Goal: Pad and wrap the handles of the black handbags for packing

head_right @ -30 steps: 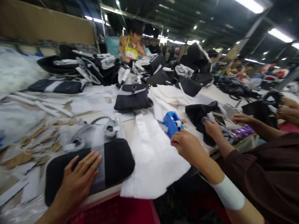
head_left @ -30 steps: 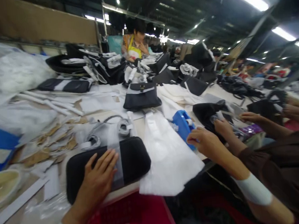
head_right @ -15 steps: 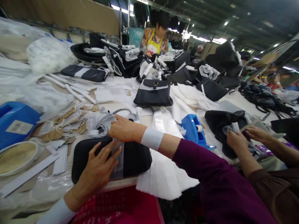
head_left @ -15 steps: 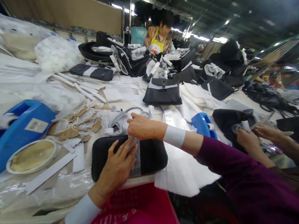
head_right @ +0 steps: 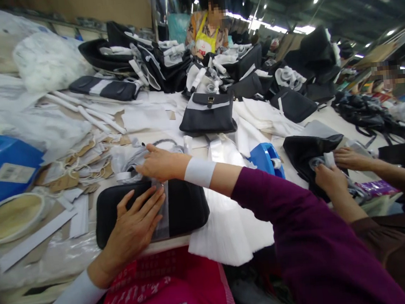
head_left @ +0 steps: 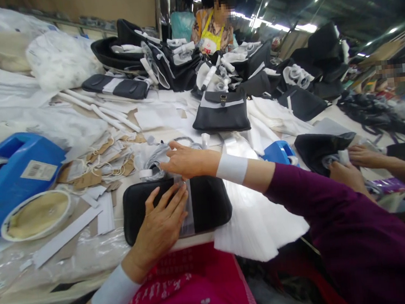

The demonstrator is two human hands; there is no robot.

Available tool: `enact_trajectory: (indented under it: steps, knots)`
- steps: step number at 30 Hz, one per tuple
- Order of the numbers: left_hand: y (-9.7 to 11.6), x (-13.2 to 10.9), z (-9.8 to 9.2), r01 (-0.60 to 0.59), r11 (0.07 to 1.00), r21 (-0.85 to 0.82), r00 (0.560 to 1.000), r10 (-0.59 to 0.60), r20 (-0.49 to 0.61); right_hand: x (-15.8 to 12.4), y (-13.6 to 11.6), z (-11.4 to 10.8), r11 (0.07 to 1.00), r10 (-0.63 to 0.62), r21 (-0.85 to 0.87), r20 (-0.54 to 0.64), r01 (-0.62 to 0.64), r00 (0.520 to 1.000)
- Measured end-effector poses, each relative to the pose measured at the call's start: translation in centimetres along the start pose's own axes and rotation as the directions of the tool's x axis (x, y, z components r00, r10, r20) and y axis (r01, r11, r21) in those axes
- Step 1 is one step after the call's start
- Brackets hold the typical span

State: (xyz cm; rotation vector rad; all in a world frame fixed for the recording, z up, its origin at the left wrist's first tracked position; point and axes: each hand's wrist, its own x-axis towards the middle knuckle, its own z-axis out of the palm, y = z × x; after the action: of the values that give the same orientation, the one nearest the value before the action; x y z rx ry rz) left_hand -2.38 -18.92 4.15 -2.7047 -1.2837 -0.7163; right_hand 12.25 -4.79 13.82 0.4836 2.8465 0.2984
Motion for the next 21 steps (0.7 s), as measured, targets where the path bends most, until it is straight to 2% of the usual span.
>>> enact_trajectory:
  steps: [3,5,7,8,9,10,11,13,14,16,18,19,20,21]
  knots:
    - [0.0,0.1,0.1,0.006,1.0,-0.005,1.0,-0.006,-0.001,0.4,2.2,0.9,0.994,0.014,0.104,0.06,-0.021,0.998]
    - [0.1,0.1,0.2,0.008,1.0,-0.01,1.0,-0.008,-0.02,0.3,3.3,1.4,0.984,0.063,0.167,0.04,-0.069,0.997]
    - [0.1,0.2,0.2,0.0,1.0,-0.013,0.999,-0.001,-0.049,-0.1,3.6,1.6,0.968,0.157,0.204,-0.037,-0.146,0.987]
    - [0.1,0.2,0.2,-0.003,1.0,-0.015,0.998,0.002,-0.06,-0.5,3.5,1.6,0.951,0.232,0.234,-0.106,-0.203,0.967]
    - [0.2,0.3,0.1,-0.006,1.0,-0.017,0.998,0.005,-0.067,-1.2,3.3,1.4,0.92,0.326,0.287,-0.191,-0.266,0.926]
    - [0.2,0.3,0.1,-0.005,1.0,-0.022,0.997,0.003,-0.074,-2.1,3.0,1.3,0.873,0.429,0.37,-0.276,-0.317,0.86]
    - [0.3,0.4,0.1,0.002,1.0,-0.029,0.997,-0.004,-0.083,-3.5,2.7,1.1,0.809,0.534,0.475,-0.348,-0.346,0.77]
    - [0.4,0.5,0.1,-0.009,0.999,-0.044,0.994,0.004,-0.112,-7.7,2.3,1.0,0.652,0.723,0.669,-0.41,-0.355,0.556]
    - [0.3,0.5,0.2,-0.015,0.999,-0.052,0.991,0.008,-0.135,-10.4,2.1,1.1,0.573,0.799,0.731,-0.4,-0.369,0.448]
    - [0.1,0.5,0.6,-0.032,0.997,-0.076,0.985,0.018,-0.171,-16.9,1.8,1.7,0.381,0.924,0.779,-0.31,-0.498,0.222]
    - [-0.5,0.3,1.5,-0.001,0.994,-0.113,0.984,-0.02,-0.177,-23.8,1.1,2.6,0.076,0.986,0.717,-0.155,-0.693,-0.053]
    - [-0.8,0.2,2.0,0.008,0.993,-0.12,0.983,-0.03,-0.178,-27.0,0.6,3.0,-0.021,0.987,0.676,-0.105,-0.737,-0.125]
    - [-1.1,0.2,2.5,0.007,0.993,-0.114,0.982,-0.028,-0.187,-29.8,0.0,3.4,-0.09,0.984,0.638,-0.061,-0.764,-0.168]
    - [-1.3,0.1,2.9,-0.005,0.995,-0.097,0.979,-0.016,-0.205,-32.2,-0.6,3.8,-0.138,0.982,0.606,-0.019,-0.784,-0.187]
